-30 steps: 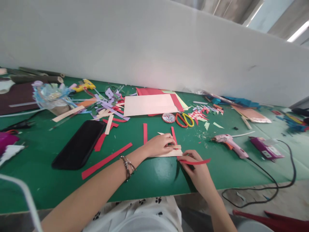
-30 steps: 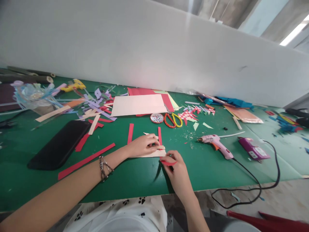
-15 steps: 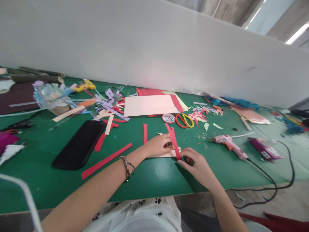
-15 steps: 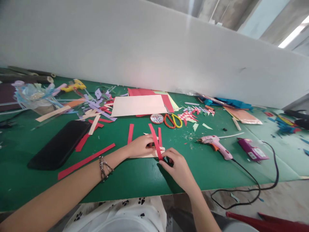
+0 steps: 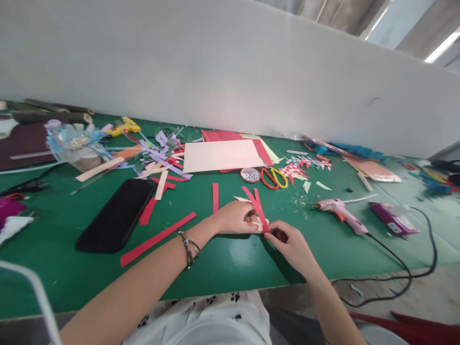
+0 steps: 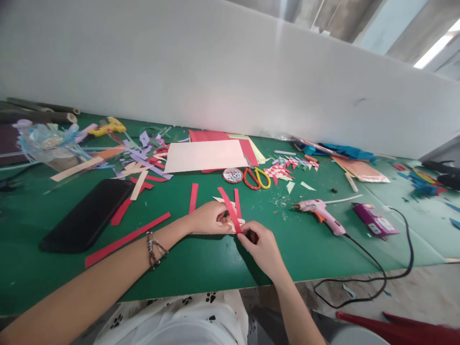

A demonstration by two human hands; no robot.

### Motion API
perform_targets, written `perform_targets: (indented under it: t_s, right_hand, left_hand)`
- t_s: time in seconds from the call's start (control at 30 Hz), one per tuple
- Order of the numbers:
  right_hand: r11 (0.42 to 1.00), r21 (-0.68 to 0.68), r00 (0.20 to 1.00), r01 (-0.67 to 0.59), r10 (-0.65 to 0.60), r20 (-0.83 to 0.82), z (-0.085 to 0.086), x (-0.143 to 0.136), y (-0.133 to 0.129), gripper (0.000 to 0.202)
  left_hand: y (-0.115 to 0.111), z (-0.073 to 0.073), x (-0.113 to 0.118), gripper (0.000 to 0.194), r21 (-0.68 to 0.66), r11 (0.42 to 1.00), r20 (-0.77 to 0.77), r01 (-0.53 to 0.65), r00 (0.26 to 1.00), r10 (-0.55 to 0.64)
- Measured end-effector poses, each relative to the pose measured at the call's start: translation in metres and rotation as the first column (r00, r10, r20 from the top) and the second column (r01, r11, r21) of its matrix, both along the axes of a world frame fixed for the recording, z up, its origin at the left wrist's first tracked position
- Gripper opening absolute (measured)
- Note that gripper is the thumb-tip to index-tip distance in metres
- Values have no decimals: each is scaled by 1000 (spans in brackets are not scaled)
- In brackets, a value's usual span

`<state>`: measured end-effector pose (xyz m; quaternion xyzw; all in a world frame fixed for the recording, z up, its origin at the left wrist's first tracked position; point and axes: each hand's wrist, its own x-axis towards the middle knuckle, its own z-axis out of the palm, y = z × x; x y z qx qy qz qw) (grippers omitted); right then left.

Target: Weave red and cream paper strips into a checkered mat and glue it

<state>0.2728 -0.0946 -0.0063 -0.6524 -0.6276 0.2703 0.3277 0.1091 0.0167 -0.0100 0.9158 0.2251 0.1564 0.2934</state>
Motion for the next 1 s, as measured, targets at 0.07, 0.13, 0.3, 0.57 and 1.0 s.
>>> perform_targets:
  t_s: [0.07,0.13,0.3,0.57,1.0]
  right_hand:
    - [1000,-29,999,8,-9,-32,-1,0,0,14]
    - [999,-51,998,6,-9,-56,-1,0,1,15]
    - [996,-88,997,4,-11,-77,-2,6,3,18]
    - [990,-130,989,-51,32,-147,1,14,6,25]
    - [976,-207,971,-74,23,-236,2,21,10,25]
  left_hand:
    - [1,0,0,16,52,998,17,38,999,-39]
    - [2,-2,0,16,97,993,24,70,997,-73]
    - [4,-6,0,14,78,992,44,100,994,-103]
    - [7,-6,0,19,71,989,66,127,989,-132]
    - [7,-5,-1,20,-75,990,138,123,984,-112]
